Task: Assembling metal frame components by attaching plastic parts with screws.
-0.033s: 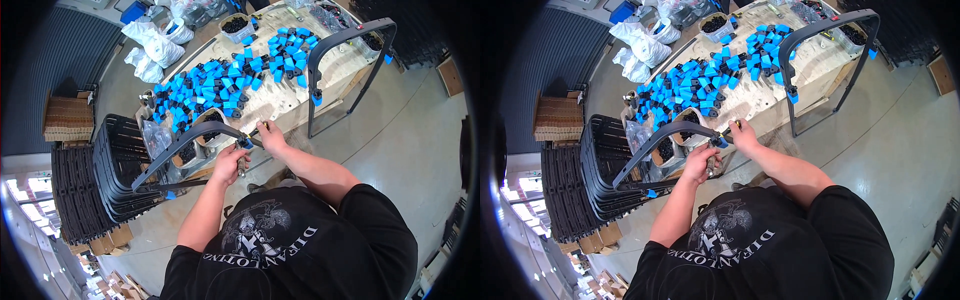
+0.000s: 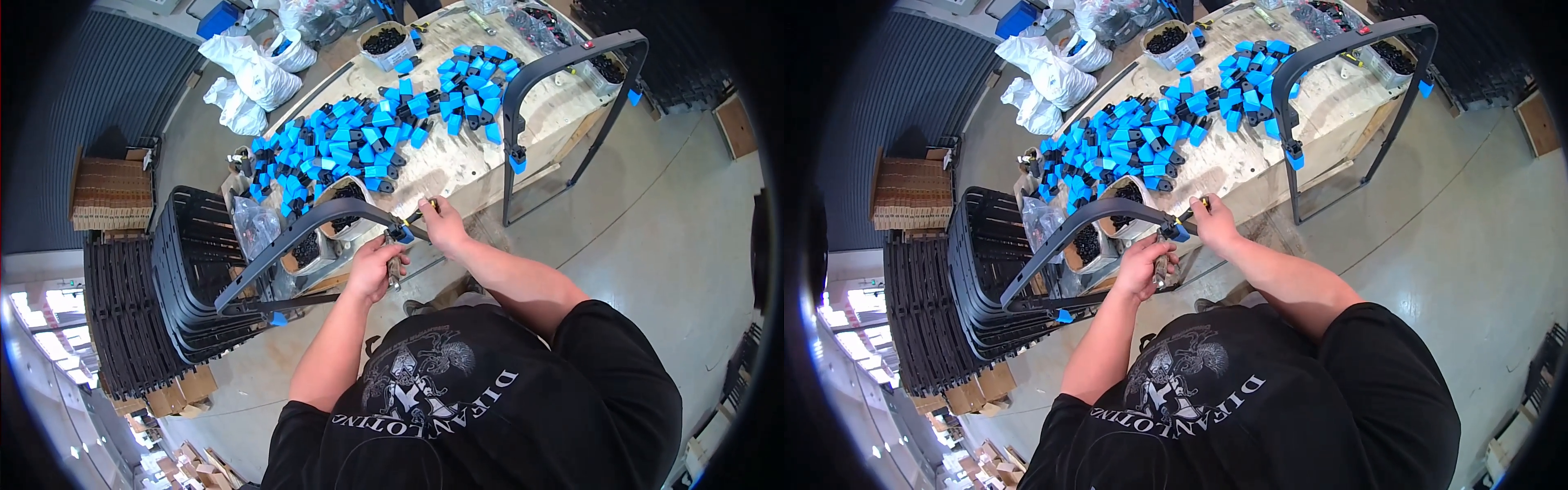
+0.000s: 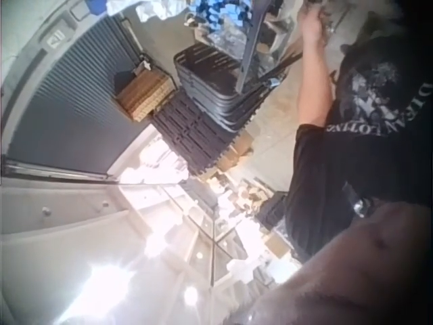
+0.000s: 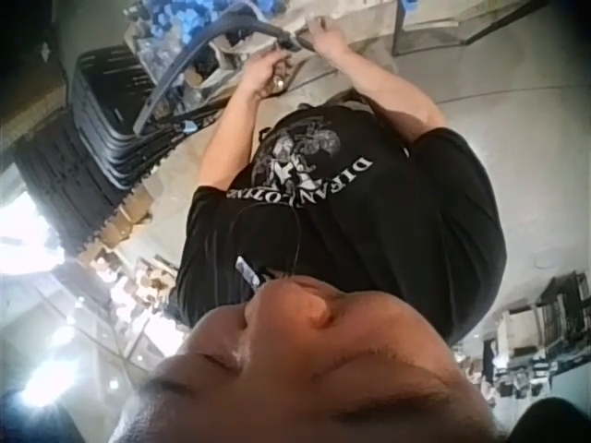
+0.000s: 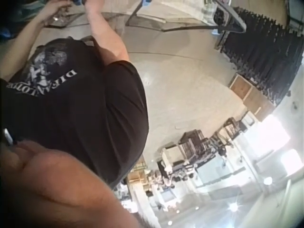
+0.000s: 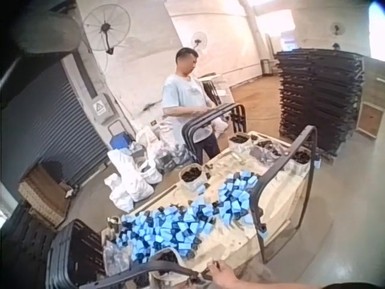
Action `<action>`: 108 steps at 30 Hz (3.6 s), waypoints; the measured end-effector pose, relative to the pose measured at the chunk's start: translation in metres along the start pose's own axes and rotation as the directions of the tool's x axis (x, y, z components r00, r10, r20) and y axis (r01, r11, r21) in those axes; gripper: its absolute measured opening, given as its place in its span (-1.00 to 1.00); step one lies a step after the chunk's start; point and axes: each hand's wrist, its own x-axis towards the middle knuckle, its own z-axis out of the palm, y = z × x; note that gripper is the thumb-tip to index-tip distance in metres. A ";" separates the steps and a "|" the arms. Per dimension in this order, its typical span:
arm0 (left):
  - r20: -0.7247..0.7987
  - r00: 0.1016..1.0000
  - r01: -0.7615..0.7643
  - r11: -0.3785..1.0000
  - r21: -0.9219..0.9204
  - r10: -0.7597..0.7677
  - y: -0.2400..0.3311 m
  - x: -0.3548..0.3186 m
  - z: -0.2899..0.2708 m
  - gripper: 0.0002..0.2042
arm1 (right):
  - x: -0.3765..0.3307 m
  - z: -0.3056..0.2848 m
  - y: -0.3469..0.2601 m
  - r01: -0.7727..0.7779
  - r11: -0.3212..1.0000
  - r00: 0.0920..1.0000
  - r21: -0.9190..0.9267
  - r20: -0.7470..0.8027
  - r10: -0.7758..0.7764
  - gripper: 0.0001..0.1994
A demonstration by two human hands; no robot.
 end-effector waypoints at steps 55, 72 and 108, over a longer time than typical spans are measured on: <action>0.457 0.887 0.222 0.931 -0.289 -0.069 -0.025 0.021 -0.025 -0.89 | -0.008 0.006 -0.018 -0.038 0.881 0.998 -0.472 0.019 0.053 -0.35; 0.446 0.870 0.351 0.898 -0.265 -0.209 -0.020 0.037 -0.032 -0.76 | 0.004 0.002 0.004 -0.062 0.863 0.998 -0.501 -0.019 0.060 -0.34; -0.113 0.831 -0.220 0.508 0.833 0.544 -0.082 0.037 -0.004 -0.74 | -0.019 0.011 -0.038 -0.022 0.883 0.997 -0.469 0.057 0.056 -0.42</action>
